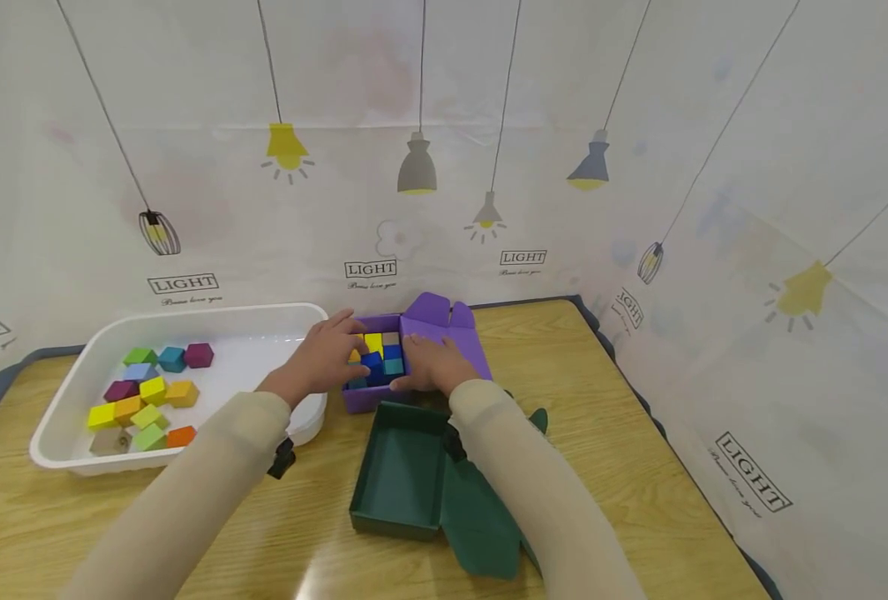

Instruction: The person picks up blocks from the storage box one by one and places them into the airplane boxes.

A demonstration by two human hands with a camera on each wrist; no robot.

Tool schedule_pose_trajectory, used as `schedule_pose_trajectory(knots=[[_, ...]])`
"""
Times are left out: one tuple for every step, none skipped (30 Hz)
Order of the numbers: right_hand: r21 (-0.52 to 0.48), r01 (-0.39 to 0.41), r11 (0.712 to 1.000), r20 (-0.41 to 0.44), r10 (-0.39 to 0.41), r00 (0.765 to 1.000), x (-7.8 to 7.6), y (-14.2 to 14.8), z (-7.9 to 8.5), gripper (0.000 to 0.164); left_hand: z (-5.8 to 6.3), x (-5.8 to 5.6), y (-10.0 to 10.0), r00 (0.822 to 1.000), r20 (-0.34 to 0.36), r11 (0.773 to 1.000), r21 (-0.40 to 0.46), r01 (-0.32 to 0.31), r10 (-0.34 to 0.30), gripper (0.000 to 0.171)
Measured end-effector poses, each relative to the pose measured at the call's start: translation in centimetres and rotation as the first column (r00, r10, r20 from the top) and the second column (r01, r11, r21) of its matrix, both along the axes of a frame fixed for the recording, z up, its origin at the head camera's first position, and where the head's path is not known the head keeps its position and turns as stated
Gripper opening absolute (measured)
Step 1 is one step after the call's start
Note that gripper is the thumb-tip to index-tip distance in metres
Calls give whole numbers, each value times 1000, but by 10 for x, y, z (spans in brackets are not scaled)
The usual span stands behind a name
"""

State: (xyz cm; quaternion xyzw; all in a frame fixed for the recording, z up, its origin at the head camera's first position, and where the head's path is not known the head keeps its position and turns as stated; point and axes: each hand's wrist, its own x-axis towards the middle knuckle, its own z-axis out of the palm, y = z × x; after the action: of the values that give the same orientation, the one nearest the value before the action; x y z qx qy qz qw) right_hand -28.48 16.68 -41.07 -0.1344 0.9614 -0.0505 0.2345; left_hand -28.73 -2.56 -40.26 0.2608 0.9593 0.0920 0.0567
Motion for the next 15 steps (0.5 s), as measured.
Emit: schedule_pose_trajectory(knots=[[-1,-3,1000,-2,3,1000,0,0,0,90,-2,-1,3,1000,7,1000,-12,-1,1,36],[-4,-4,1000,-3,4,1000,1,0,0,90,-3,-1,5,1000,18,1000,-25,-6,7,36],[-5,-7,1000,-4,7,1000,1,0,1,90,-5,-2,6,1000,25,999,-37,-9,10,36],[-6,-8,1000,-6,8,1000,1,0,1,90,-7,-2,7,1000,29,999,-51,-11,12,36],[-8,-9,1000,-7,9,1000,1,0,1,90,-9,-3,8,999,29,998,-66,-12,14,36],[-11,-8,1000,-8,8,1000,2,0,1,89,-11,-4,9,999,32,997,-73,-15,18,36],[-12,-7,1000,-9,7,1000,2,0,1,89,-13,-4,9,999,34,997,-77,-19,22,36],[-13,-6,1000,-10,6,1000,2,0,1,89,-14,-5,9,999,39,997,-78,-23,26,36],[-13,-5,1000,-10,4,1000,2,0,1,89,-15,-5,9,998,46,997,-76,-28,31,37],[-14,-3,1000,-10,3,1000,2,0,1,89,-17,-6,9,998,53,997,-71,-33,36,37],[-13,-3,1000,-9,3,1000,2,0,1,89,-18,-6,8,997,59,997,-67,-37,41,36],[-15,-2,1000,-9,2,1000,2,0,1,89,-19,-6,8,997,64,997,-65,-43,48,36],[-16,-2,1000,-8,2,1000,2,0,1,89,-20,-7,8,996,68,997,-66,-50,54,35],[-18,-2,1000,-7,2,1000,2,0,1,89,-21,-7,8,996,71,996,-66,-53,57,35],[-19,-3,1000,-6,2,1000,2,0,1,89,-22,-7,8,996,72,996,-64,-57,62,35]])
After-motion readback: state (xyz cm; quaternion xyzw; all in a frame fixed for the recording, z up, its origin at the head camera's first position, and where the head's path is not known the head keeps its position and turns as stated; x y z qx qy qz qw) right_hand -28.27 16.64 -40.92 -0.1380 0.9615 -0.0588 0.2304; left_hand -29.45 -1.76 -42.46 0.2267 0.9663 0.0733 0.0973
